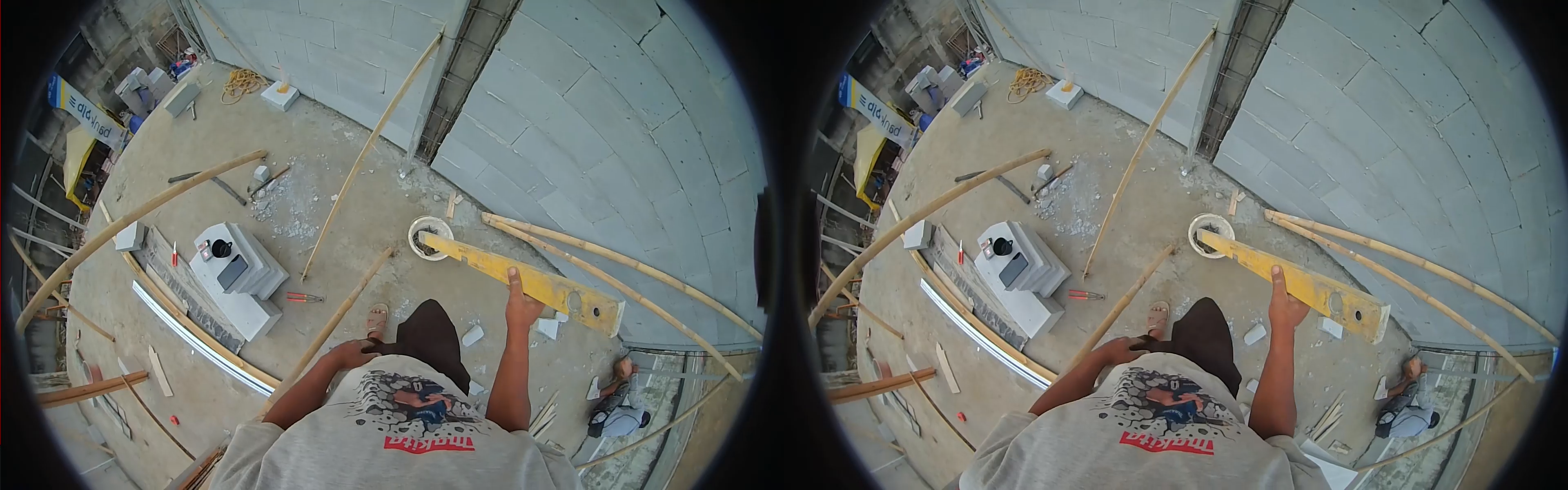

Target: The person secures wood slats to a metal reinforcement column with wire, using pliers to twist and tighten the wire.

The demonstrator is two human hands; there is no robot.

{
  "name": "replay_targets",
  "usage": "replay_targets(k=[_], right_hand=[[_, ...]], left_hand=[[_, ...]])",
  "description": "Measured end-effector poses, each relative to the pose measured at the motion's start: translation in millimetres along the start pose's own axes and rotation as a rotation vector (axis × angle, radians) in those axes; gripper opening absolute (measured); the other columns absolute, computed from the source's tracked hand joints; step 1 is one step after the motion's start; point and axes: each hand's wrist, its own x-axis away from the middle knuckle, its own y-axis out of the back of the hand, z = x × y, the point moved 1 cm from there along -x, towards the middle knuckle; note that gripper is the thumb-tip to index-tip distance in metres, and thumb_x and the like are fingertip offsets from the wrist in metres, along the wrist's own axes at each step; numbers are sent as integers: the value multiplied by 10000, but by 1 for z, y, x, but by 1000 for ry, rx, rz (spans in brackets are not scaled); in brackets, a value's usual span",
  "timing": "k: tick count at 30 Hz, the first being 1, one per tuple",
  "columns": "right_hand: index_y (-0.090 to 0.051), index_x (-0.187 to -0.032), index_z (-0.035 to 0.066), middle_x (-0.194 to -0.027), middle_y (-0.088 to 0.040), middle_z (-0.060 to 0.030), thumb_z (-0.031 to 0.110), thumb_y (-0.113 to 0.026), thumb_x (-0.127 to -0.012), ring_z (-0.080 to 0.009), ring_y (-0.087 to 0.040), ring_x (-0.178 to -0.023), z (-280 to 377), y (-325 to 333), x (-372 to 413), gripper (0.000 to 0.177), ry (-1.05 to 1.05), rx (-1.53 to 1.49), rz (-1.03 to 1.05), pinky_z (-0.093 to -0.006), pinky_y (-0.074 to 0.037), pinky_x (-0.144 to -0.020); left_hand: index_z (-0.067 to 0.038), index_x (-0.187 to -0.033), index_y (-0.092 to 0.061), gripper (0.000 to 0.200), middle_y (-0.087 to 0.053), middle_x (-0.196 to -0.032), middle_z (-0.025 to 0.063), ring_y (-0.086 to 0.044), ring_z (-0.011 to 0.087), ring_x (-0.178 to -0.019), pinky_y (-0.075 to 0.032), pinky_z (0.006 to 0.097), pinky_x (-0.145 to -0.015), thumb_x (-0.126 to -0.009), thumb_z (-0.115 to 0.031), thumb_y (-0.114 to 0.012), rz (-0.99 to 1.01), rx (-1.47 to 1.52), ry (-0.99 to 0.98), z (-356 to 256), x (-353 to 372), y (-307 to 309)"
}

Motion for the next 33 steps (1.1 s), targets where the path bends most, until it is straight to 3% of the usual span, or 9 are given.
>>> replay_targets(k=[3,7,10,12,14,16,25,27,33], right_hand=[[-542,-1152,-64,-1091,-632,-150,106,-769,-795,-211,-607,-997,19,-51,-39,456,67,1,70,-332,-453,-936],[-583,-1119,-67,-1074,-643,-149,102,-745,-812,-206,-609,-998,12,-112,-101,386,125,-85,165,-321,-457,-923],[-593,-1115,-67,-1065,-647,-146,97,-728,-824,-200,-611,-990,11,-147,-152,361,85,-69,238,-308,-459,-909],[-594,-1120,-66,-1061,-648,-144,95,-720,-829,-198,-612,-983,7,-162,-172,355,33,-87,300,-303,-460,-902],[-592,-1135,-69,-1063,-645,-145,90,-696,-846,-192,-606,-986,12,-183,-196,346,14,-91,343,-297,-457,-897],[-571,-1181,-64,-1076,-624,-134,109,-682,-858,-175,-607,-954,1,-190,-209,383,61,-73,392,-291,-494,-815],[-588,-1193,-55,-1063,-633,-138,102,-640,-848,-197,-606,-951,-13,-261,-259,384,108,14,561,-315,-479,-857],[-593,-1179,-59,-1058,-648,-141,119,-639,-847,-227,-610,-965,-15,-268,-262,380,135,64,523,-331,-447,-906],[-586,-1206,-31,-1179,-616,-163,177,-623,-880,-257,-578,-1081,-49,-305,-268,388,99,48,332,-340,-402,-981]], left_hand=[[-78,-1104,-683,437,-652,-1116,184,-611,347,-1046,-461,402,-924,-869,-429,-572,-15,103,-274,12,-31,-7],[-83,-1011,-713,345,-675,-1047,167,-629,352,-979,-480,408,-864,-853,-367,-597,-12,289,-285,10,-70,6],[-52,-974,-693,312,-679,-942,176,-642,306,-882,-486,384,-799,-886,-330,-584,-63,313,-180,0,-104,18],[-20,-1024,-666,278,-669,-944,63,-601,159,-868,-479,329,-786,-949,-260,-548,-137,842,88,-16,-120,41],[-26,-1033,-642,263,-641,-925,-6,-552,88,-847,-447,260,-774,-985,-246,-507,-274,1044,-6,-53,-135,69],[-36,-984,-643,242,-613,-874,-38,-526,72,-811,-431,260,-756,-984,-241,-514,-79,1142,14,-99,-135,110],[-9,-900,-633,242,-619,-795,46,-557,127,-774,-450,296,-716,-930,-243,-579,-302,681,107,-151,-140,200],[9,-940,-651,256,-667,-851,137,-619,201,-800,-472,332,-737,-885,-238,-618,-445,555,197,-167,-140,228],[12,-968,-641,267,-673,-864,128,-630,194,-818,-485,324,-750,-869,-236,-646,-483,466,161,-178,-142,297]])
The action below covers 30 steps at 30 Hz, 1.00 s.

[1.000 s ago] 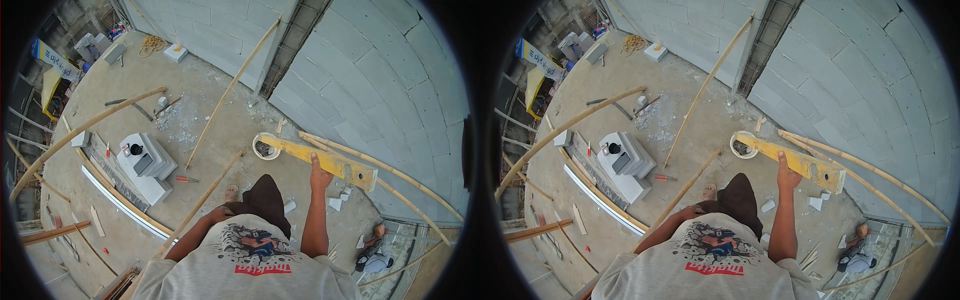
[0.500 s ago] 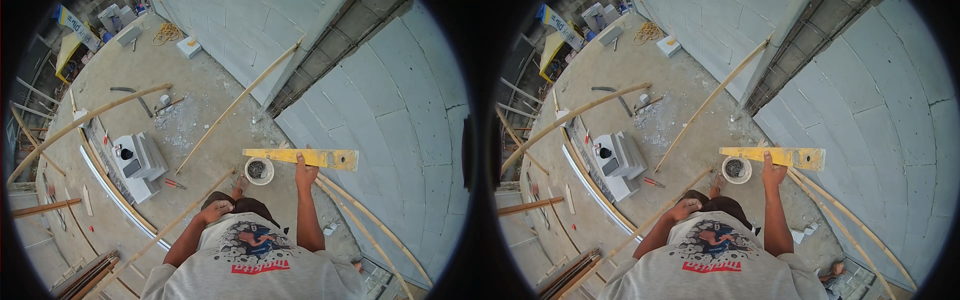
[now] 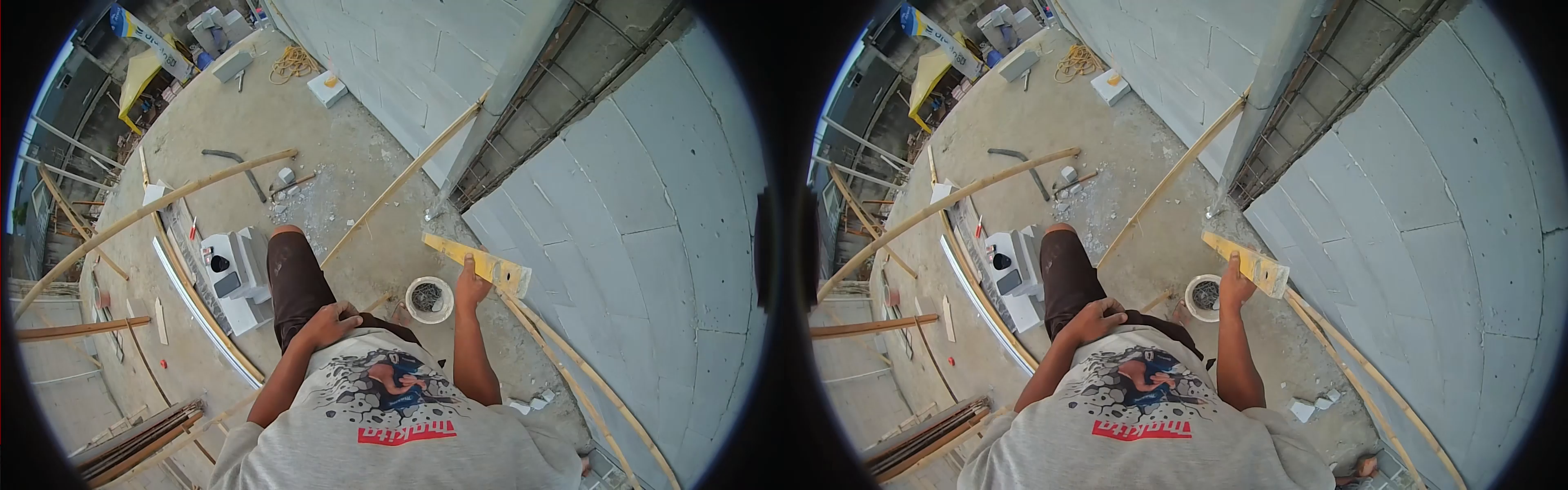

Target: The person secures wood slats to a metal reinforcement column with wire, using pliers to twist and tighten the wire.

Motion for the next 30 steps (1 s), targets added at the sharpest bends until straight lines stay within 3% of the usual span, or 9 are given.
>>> replay_targets(k=[7,11,14,19,21,22,24,26,30], right_hand=[[-558,-1249,-25,-1249,-592,-149,144,-654,-870,-248,-551,-1155,-30,-77,-25,426,-181,-73,-196,-338,-377,-1019],[-570,-1233,-25,-1216,-601,-120,55,-663,-860,-194,-586,-1076,-52,-114,-37,392,-252,-246,-433,-314,-446,-946],[-572,-1232,-18,-1146,-614,-94,42,-660,-860,-156,-596,-996,-19,-126,-26,387,-261,-244,-471,-291,-488,-866],[-572,-1244,2,-1117,-620,-90,112,-682,-854,-179,-612,-981,105,-128,-7,420,-401,-78,-648,-327,-537,-791],[-574,-1246,7,-1117,-620,-95,137,-691,-850,-196,-619,-990,146,-131,-12,432,-397,-36,-689,-337,-550,-774],[-587,-1228,7,-1063,-632,-77,131,-700,-842,-160,-617,-930,164,-133,-14,421,-379,-52,-693,-290,-527,-715],[-599,-1210,6,-1009,-644,-59,125,-709,-833,-124,-614,-870,181,-137,-10,410,-372,-60,-716,-243,-504,-656],[-563,-1260,9,-1142,-618,-116,159,-697,-845,-228,-631,-1014,183,-140,-14,461,-389,-12,-647,-353,-563,-787],[-564,-1257,10,-1146,-617,-116,158,-700,-843,-228,-631,-1013,166,-149,-27,460,-371,-34,-612,-350,-562,-803]], left_hand=[[10,-992,-639,323,-687,-923,154,-666,254,-865,-500,347,-773,-856,-279,-679,161,-220,-56,33,-74,84],[-4,-1070,-642,358,-681,-1002,151,-652,244,-941,-485,331,-833,-867,-297,-674,400,-261,3,65,-148,164],[19,-1116,-615,365,-682,-1013,143,-645,207,-974,-490,328,-854,-867,-240,-678,530,-121,67,117,-238,243],[48,-1026,-622,350,-675,-978,203,-659,299,-944,-507,365,-796,-845,-247,-668,332,-409,-176,151,-378,411],[-6,-1009,-623,268,-678,-947,113,-655,204,-854,-513,331,-755,-876,-238,-635,254,-316,-178,151,-425,461],[-6,-1009,-623,268,-678,-947,113,-655,204,-854,-513,331,-755,-876,-238,-635,289,-328,-208,147,-441,474],[-73,-995,-627,208,-667,-942,60,-638,156,-811,-488,286,-677,-904,-259,-608,135,87,58,144,-462,495],[-95,-995,-621,195,-658,-937,37,-631,142,-806,-473,270,-659,-913,-271,-598,162,159,92,151,-477,491],[-53,-1005,-604,221,-622,-869,18,-599,110,-748,-457,251,-605,-907,-250,-608,316,194,279,168,-459,471]])
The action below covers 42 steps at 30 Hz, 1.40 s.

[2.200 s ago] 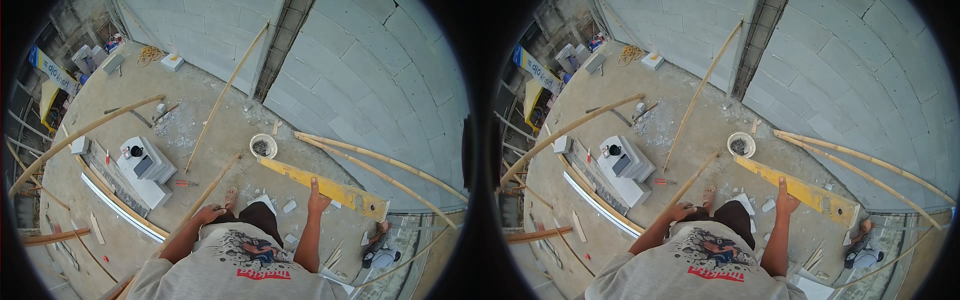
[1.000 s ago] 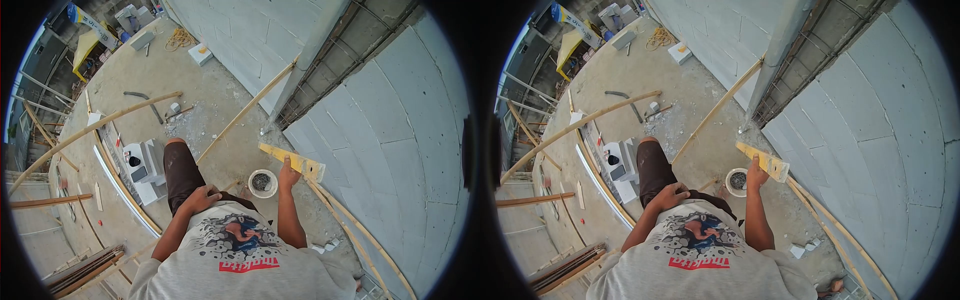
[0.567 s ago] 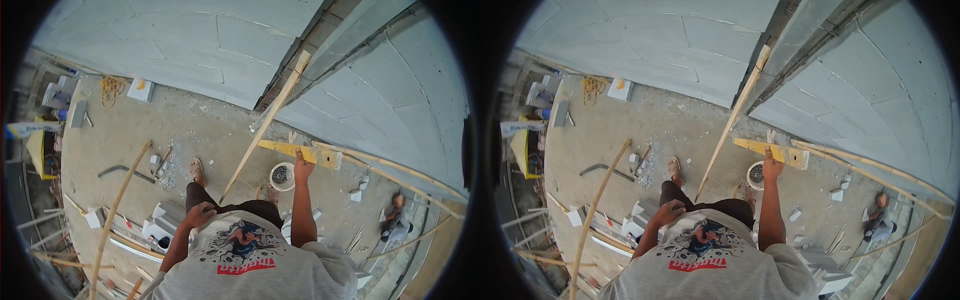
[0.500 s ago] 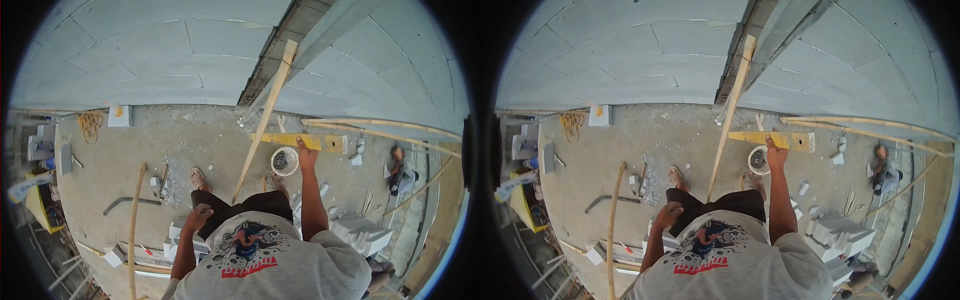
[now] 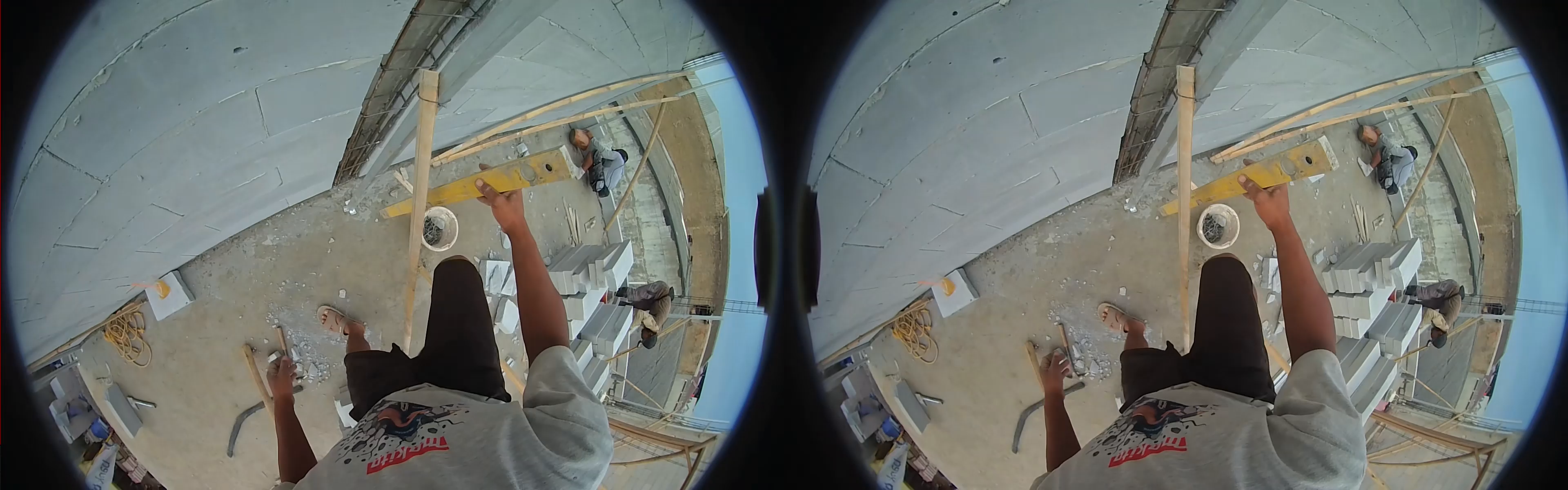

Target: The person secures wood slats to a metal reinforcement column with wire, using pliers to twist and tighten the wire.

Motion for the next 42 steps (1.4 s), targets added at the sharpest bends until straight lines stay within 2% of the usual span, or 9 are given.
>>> replay_targets(k=[3,7,11,17,21,27,31,33,42], right_hand=[[-577,-1234,12,-1120,-630,-109,151,-709,-838,-207,-633,-995,-16,-8,-9,440,4,-7,-36,-335,-565,-771],[-609,-1154,10,-975,-675,-92,157,-730,-827,-172,-661,-813,-31,-14,-8,378,-62,177,-27,-304,-547,-637],[-657,-1006,-24,-852,-697,-73,170,-739,-821,-160,-659,-659,-62,-35,-5,280,-61,23,-84,-285,-519,-565],[-684,-899,-50,-805,-707,-103,192,-725,-833,-146,-664,-669,-88,-61,-12,254,-54,213,-5,-281,-520,-603],[-693,-983,-30,-826,-716,-127,239,-701,-841,-179,-681,-693,-98,-67,-25,305,-75,277,70,-312,-529,-663],[-707,-898,-23,-764,-709,-136,286,-722,-808,-235,-696,-719,-106,-88,-56,323,-52,319,110,-326,-525,-667],[-691,-885,-38,-784,-702,-171,246,-722,-796,-303,-698,-784,-118,-102,-63,299,54,293,151,-359,-524,-670],[-688,-898,-30,-834,-704,-184,184,-719,-787,-310,-698,-806,-131,-109,-66,244,200,192,4,-367,-523,-676],[-657,-932,-36,-854,-702,-141,120,-713,-814,-260,-682,-769,-127,-102,-76,204,157,110,110,-345,-499,-683]], left_hand=[[-24,-1029,-617,279,-643,-861,35,-619,120,-709,-473,266,-578,-872,-255,-637,125,-219,85,50,-4,-10],[4,-1019,-655,299,-662,-808,63,-631,140,-702,-466,271,-568,-853,-244,-649,317,-516,81,59,4,-25],[-3,-1027,-661,303,-657,-792,60,-615,132,-677,-458,266,-566,-855,-252,-650,365,-502,-24,45,-28,-32],[-15,-1002,-660,239,-652,-797,48,-594,112,-665,-462,263,-554,-872,-212,-620,101,-331,-39,-7,-14,-5],[-20,-999,-650,230,-659,-820,53,-627,125,-701,-472,250,-549,-874,-210,-616,22,-376,-81,4,-12,35],[-9,-995,-655,260,-667,-833,55,-636,139,-675,-481,269,-542,-861,-232,-638,-95,-442,43,20,10,45],[4,-1044,-645,316,-672,-840,58,-626,130,-693,-481,265,-563,-864,-256,-644,-52,-484,27,13,30,7],[4,-1052,-643,324,-674,-849,62,-626,128,-708,-481,266,-574,-867,-263,-645,-68,-474,22,8,35,-18],[1,-1115,-619,372,-667,-931,68,-634,140,-803,-488,275,-644,-889,-295,-632,-32,-460,-18,-13,54,-90]])
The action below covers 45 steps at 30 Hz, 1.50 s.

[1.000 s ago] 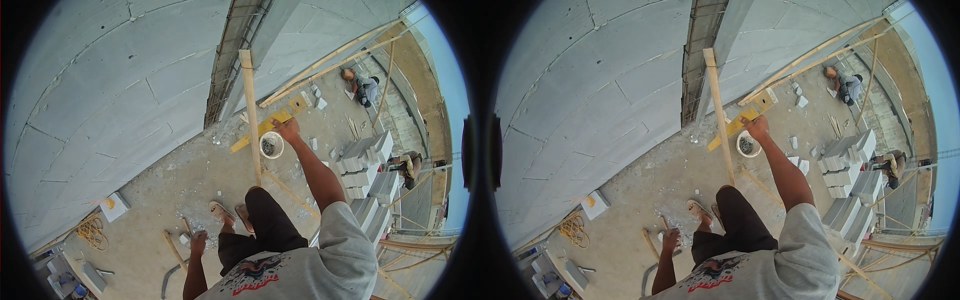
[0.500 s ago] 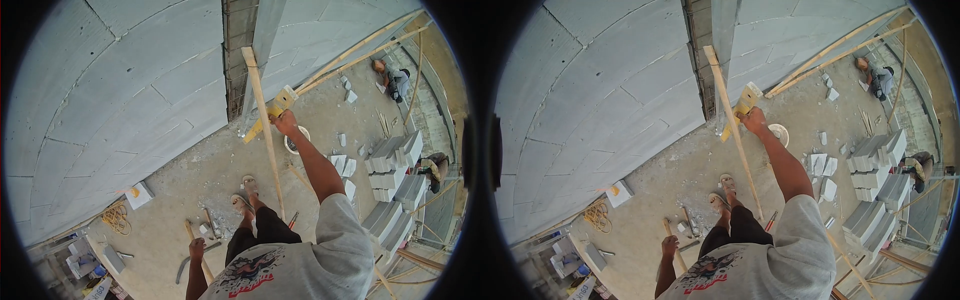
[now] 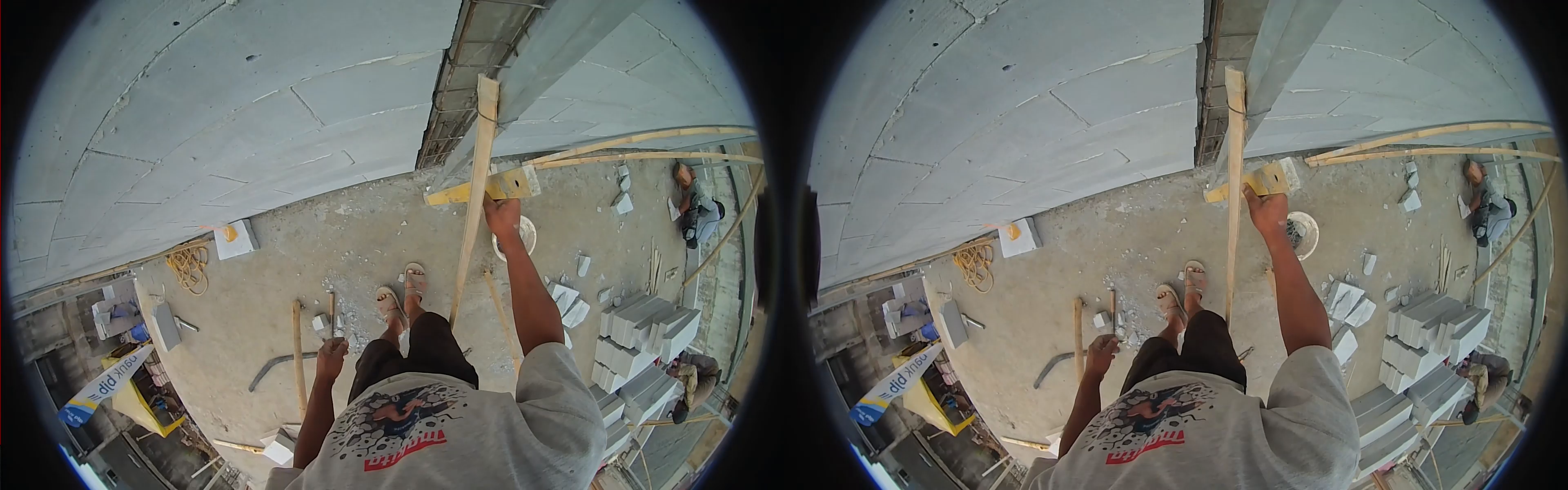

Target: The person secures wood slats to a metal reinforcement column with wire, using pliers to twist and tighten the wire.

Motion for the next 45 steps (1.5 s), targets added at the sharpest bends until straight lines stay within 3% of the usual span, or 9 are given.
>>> replay_targets(k=[6,15,21,27,33,37,39,43,45], right_hand=[[-657,-898,-41,-800,-694,-139,139,-726,-819,-248,-675,-716,10,10,-8,208,-85,9,4,-338,-491,-642],[-653,-919,-33,-829,-693,-164,148,-723,-826,-283,-684,-753,3,-6,-12,215,87,78,-59,-343,-497,-662],[-624,-829,-48,-676,-615,-206,150,-720,-796,-354,-633,-620,26,-7,-20,222,-80,313,0,-413,-457,-554],[-694,-773,14,-710,-653,-205,297,-734,-777,-404,-638,-676,-1,-20,-30,286,205,608,29,-446,-513,-584],[-681,-897,22,-784,-669,-205,309,-746,-750,-389,-653,-747,11,-13,-25,328,-62,626,130,-458,-524,-669],[-638,-1014,-5,-884,-673,-212,324,-772,-724,-376,-656,-833,46,-4,-10,459,-285,468,135,-421,-527,-731],[-616,-1118,-14,-948,-676,-219,317,-760,-755,-348,-669,-871,32,-5,-6,511,-307,518,34,-399,-527,-754],[-574,-1221,-29,-987,-693,-185,319,-690,-858,-282,-689,-871,40,-14,41,516,-329,251,-361,-364,-526,-742],[-580,-1203,-52,-949,-695,-149,311,-674,-884,-207,-680,-841,63,-19,56,492,-479,-176,-623,-303,-518,-720]], left_hand=[[7,-1112,-623,381,-671,-938,75,-642,155,-815,-497,294,-652,-892,-305,-623,-44,0,-18,-12,0,-13],[50,-1033,-644,348,-683,-872,114,-636,174,-779,-499,314,-728,-864,-254,-649,-72,-34,-56,-45,-11,-31],[43,-1042,-645,349,-687,-901,112,-642,174,-803,-499,311,-743,-854,-250,-651,-22,-109,-58,-60,-37,-26],[41,-1042,-644,331,-679,-855,92,-630,151,-767,-490,295,-712,-863,-237,-644,45,-174,-101,-110,-56,-13],[39,-1078,-634,354,-682,-861,102,-637,160,-788,-498,297,-738,-859,-238,-656,180,-208,-175,-135,-109,7],[33,-1154,-601,500,-667,-1083,217,-630,315,-1075,-477,367,-919,-840,-352,-654,450,-652,-351,-185,-140,26],[31,-1191,-585,524,-655,-1122,198,-629,273,-1075,-474,348,-917,-827,-332,-686,637,-912,-399,-195,-178,40],[26,-1212,-569,545,-640,-1149,207,-623,276,-1083,-476,346,-917,-836,-349,-692,840,-846,-379,-251,-226,45],[18,-1251,-534,570,-620,-1180,194,-617,273,-1083,-476,340,-918,-851,-358,-690,1018,-727,-372,-327,-220,19]])
